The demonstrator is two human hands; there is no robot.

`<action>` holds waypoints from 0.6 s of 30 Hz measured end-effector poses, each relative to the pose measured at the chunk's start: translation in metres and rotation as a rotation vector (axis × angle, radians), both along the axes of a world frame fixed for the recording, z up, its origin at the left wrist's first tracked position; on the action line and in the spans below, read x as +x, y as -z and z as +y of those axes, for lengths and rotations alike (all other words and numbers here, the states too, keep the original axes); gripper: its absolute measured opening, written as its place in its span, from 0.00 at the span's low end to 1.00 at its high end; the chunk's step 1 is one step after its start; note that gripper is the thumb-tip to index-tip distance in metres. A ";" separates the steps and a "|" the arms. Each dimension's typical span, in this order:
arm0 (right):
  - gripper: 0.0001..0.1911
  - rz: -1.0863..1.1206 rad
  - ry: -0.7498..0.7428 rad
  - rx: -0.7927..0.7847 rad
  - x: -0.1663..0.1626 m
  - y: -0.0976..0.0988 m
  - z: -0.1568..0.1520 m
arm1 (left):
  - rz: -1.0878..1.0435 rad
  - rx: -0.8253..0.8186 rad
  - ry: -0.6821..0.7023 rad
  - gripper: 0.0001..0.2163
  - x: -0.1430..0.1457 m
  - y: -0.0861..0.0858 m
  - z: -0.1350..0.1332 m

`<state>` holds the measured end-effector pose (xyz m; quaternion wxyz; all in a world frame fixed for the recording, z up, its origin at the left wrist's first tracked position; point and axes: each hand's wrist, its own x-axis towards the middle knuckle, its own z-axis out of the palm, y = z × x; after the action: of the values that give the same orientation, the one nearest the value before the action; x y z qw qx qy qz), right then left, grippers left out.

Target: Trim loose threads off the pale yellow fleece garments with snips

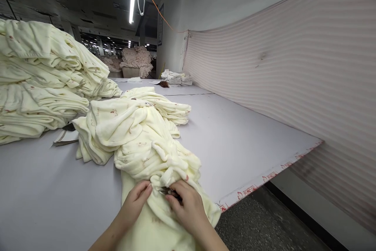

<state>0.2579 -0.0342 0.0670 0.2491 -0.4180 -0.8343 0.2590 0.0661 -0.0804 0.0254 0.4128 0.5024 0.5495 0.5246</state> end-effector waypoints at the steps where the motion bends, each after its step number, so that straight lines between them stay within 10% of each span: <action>1: 0.08 0.000 0.014 0.000 -0.004 0.003 0.007 | 0.013 0.008 -0.026 0.13 -0.004 0.005 0.012; 9: 0.11 0.047 -0.034 -0.012 -0.011 -0.008 -0.005 | -0.148 -0.037 0.058 0.12 -0.023 0.016 0.071; 18: 0.06 -0.251 -0.232 -0.068 -0.017 0.049 -0.039 | -0.064 -0.052 -0.109 0.11 -0.037 0.002 0.009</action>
<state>0.2411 -0.0734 0.0182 0.0969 -0.3563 -0.8922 0.2599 0.0290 -0.0712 0.0235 0.4140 0.4437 0.5759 0.5478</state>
